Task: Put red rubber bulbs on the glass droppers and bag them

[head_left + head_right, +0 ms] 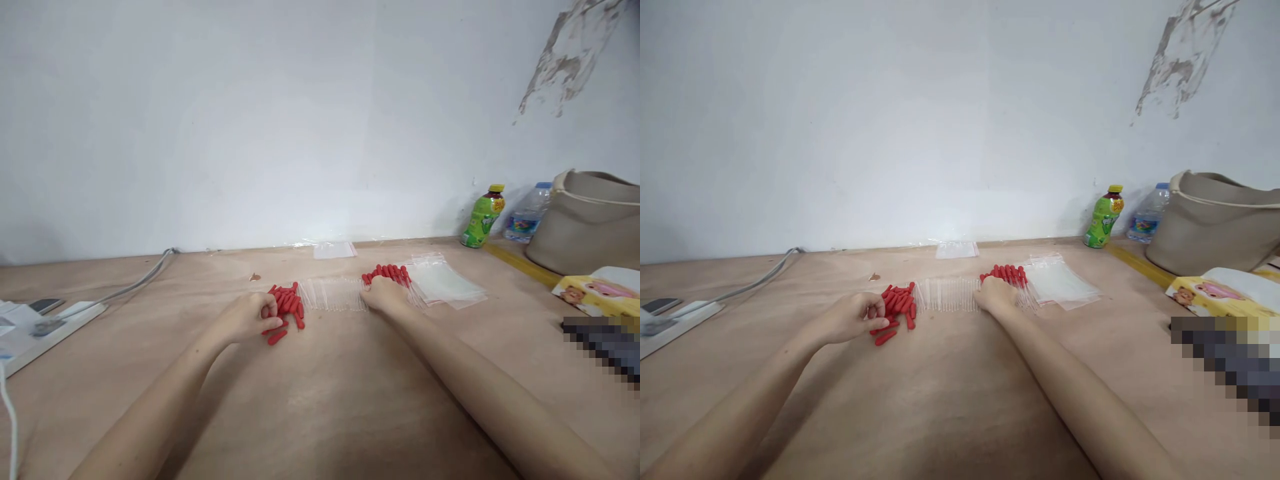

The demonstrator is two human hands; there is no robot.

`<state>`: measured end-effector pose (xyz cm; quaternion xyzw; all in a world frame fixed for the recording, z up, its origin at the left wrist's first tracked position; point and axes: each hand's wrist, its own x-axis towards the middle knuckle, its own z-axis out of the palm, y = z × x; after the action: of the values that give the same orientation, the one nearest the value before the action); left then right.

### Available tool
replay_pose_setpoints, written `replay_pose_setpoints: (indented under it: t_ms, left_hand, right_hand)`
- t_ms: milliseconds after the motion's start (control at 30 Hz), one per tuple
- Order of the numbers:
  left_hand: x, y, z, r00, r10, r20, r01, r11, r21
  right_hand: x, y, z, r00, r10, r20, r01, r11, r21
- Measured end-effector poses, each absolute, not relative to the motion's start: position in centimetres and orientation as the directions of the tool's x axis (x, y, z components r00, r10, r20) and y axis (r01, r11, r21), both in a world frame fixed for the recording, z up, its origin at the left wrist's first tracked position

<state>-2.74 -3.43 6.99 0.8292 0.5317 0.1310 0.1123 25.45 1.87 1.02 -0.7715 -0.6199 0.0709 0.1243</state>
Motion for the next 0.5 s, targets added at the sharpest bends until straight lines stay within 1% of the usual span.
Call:
replay_pose_setpoints:
  t_ms: [100,167,233,400,467,500]
  left_hand:
    - [-2.2,-3.9,6.0,0.391,0.92,0.027,0.896,-0.387,0.217]
    - [-1.7,-4.1,5.0,0.383,0.923,0.023,0.912,-0.382,0.152]
    - [-1.3,-4.1,4.3,0.38,0.924,0.04,0.916,-0.382,0.119]
    - [-1.2,-4.3,4.0,0.394,0.915,0.087,0.911,-0.401,0.099]
    - [-0.9,-4.8,4.4,0.431,0.895,0.115,0.888,-0.443,0.121]
    - [-0.7,-5.0,4.7,0.463,0.876,0.135,0.864,-0.48,0.153]
  right_hand:
    - [25.4,2.0,1.2,0.22,0.975,0.015,0.936,-0.206,-0.284]
    - [25.4,2.1,1.4,0.21,0.978,-0.002,0.937,-0.202,-0.286]
    - [25.5,2.2,1.5,0.192,0.981,-0.018,0.939,-0.189,-0.287]
    - [25.7,1.9,2.0,0.103,0.994,-0.022,0.947,-0.105,-0.304]
    - [25.9,1.2,2.2,0.051,0.999,0.012,0.944,-0.045,-0.326]
    - [26.1,0.6,2.3,0.025,0.999,0.038,0.941,-0.01,-0.338]
